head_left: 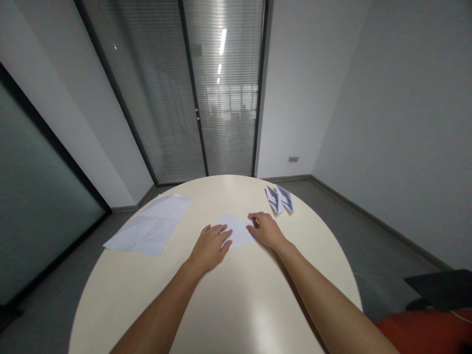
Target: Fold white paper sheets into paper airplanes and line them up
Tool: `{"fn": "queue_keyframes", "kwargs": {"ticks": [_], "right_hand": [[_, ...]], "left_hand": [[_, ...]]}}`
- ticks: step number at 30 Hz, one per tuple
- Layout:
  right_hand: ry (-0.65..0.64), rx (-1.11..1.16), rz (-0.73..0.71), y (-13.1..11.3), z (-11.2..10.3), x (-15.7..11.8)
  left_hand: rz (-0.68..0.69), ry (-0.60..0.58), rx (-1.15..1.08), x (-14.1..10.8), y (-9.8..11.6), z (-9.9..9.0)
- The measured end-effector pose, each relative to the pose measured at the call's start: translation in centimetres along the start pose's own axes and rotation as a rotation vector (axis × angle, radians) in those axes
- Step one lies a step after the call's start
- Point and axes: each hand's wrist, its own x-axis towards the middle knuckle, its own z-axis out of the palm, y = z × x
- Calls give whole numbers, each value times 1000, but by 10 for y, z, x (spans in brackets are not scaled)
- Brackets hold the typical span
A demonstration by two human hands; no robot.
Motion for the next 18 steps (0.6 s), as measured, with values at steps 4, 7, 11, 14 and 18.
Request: {"fn": "queue_keyframes", "kwargs": {"ticks": [4, 7, 11, 14, 18], "right_hand": [[6, 67, 5, 3, 4, 1], [17, 109, -4, 3, 6, 1], [10, 86, 6, 2, 5, 3], [-28, 61, -14, -1, -1, 2], [-90, 4, -85, -8, -10, -1]], "left_hand": [[-2, -14, 17, 0, 0, 0], [-4, -21, 14, 0, -1, 2], [-14, -14, 8, 0, -2, 3], [-20, -16, 11, 0, -1, 3], [-30, -32, 40, 0, 1, 1]]}}
